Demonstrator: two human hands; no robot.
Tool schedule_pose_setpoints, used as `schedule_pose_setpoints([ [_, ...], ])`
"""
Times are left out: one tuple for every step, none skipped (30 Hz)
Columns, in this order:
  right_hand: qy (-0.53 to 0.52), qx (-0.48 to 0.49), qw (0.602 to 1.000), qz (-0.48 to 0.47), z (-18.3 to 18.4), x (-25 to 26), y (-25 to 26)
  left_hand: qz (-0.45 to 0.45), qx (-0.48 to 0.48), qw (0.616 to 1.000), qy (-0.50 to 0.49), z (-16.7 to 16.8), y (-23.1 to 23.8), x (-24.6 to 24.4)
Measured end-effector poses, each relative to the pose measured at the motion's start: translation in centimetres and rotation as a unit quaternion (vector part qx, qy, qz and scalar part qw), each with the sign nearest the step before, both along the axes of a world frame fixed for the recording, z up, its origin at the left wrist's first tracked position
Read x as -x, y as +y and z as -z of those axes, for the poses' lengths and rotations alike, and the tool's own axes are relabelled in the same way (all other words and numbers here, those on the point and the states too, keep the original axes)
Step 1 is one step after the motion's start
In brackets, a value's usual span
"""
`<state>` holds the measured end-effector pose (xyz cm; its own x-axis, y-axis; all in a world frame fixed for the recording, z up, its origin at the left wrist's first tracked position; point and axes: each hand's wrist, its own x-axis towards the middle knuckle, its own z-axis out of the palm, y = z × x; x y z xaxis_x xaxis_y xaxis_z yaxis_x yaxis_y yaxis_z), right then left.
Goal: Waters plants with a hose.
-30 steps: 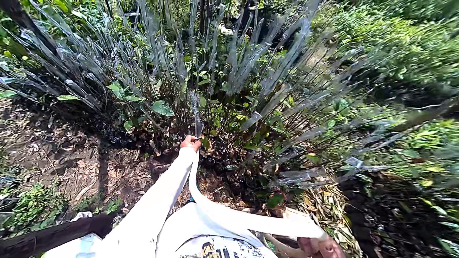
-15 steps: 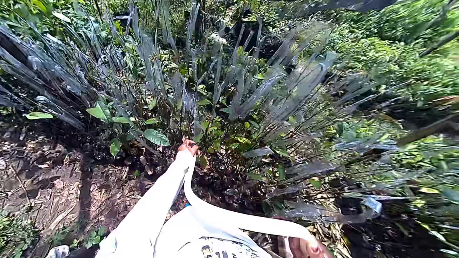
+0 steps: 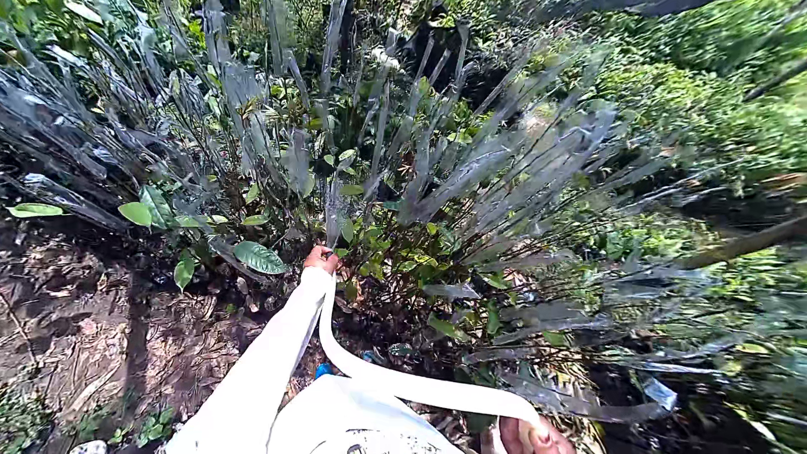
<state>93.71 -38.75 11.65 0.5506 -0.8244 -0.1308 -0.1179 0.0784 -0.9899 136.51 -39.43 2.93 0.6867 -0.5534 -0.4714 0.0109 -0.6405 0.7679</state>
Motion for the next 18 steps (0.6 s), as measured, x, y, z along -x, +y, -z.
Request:
schedule_pose_setpoints([
  [-0.002, -0.002, 1.0, 0.001, 0.0, -0.1, -0.6, -0.007, -0.003, 1.0, -0.002, 0.0, -0.3, 0.0],
  [-0.002, -0.005, 1.0, 0.002, 0.0, -0.2, -1.2, -0.016, -0.003, 1.0, -0.004, 0.1, -0.7, 0.1],
  [-0.006, -0.01, 1.0, 0.002, -0.2, -0.3, -1.9, -0.023, 0.001, 1.0, -0.005, 0.1, -1.1, 0.3],
  [-0.01, -0.012, 1.0, 0.002, -0.2, -0.4, -2.5, -0.03, 0.002, 1.0, -0.004, 0.1, -1.5, 0.6],
  [-0.013, -0.01, 1.0, -0.003, -0.3, -0.4, -3.2, -0.033, -0.001, 0.999, -0.002, 0.0, -1.9, 0.9],
  [-0.02, -0.006, 1.0, -0.012, -0.3, -0.3, -3.9, -0.033, -0.006, 0.999, -0.004, -0.1, -2.4, 1.1],
  [-0.021, -0.001, 1.0, -0.02, -0.4, -0.2, -4.6, -0.029, -0.011, 0.999, -0.006, -0.4, -2.8, 1.3],
  [-0.019, -0.002, 1.0, -0.02, -0.5, -0.1, -5.2, -0.026, -0.014, 1.0, -0.009, -0.6, -3.2, 1.5],
  [-0.015, -0.005, 1.0, -0.015, -0.7, -0.1, -5.7, -0.02, -0.016, 1.0, -0.012, -0.7, -3.6, 1.6],
  [-0.016, -0.009, 1.0, -0.014, -0.9, -0.2, -6.2, -0.015, -0.014, 1.0, -0.014, -0.7, -3.9, 1.6],
  [-0.02, -0.013, 1.0, -0.018, -0.9, -0.2, -6.8, -0.015, -0.011, 1.0, -0.014, -0.7, -4.3, 1.5],
  [-0.025, -0.017, 0.999, -0.026, -0.8, -0.3, -7.3, -0.016, -0.007, 1.0, -0.016, -0.4, -4.5, 1.2],
  [-0.024, -0.021, 0.999, -0.036, -0.7, -0.4, -7.7, -0.018, -0.003, 1.0, -0.02, -0.2, -4.7, 0.9],
  [-0.022, -0.03, 0.998, -0.044, -0.7, -0.6, -8.0, -0.02, 0.002, 1.0, -0.021, -0.1, -4.8, 0.5],
  [-0.022, -0.042, 0.998, -0.049, -0.6, -0.8, -8.2, -0.019, 0.006, 1.0, -0.021, -0.1, -4.9, 0.2],
  [-0.025, -0.058, 0.997, -0.052, -0.6, -1.0, -8.4, -0.019, 0.007, 1.0, -0.02, -0.2, -4.9, -0.2],
  [-0.026, -0.069, 0.996, -0.057, -0.5, -1.2, -8.6, -0.024, 0.006, 1.0, -0.017, -0.4, -5.0, -0.5],
  [-0.025, -0.073, 0.995, -0.061, -0.5, -1.3, -8.7, -0.028, 0.005, 0.999, -0.015, -0.5, -5.1, -0.8],
])
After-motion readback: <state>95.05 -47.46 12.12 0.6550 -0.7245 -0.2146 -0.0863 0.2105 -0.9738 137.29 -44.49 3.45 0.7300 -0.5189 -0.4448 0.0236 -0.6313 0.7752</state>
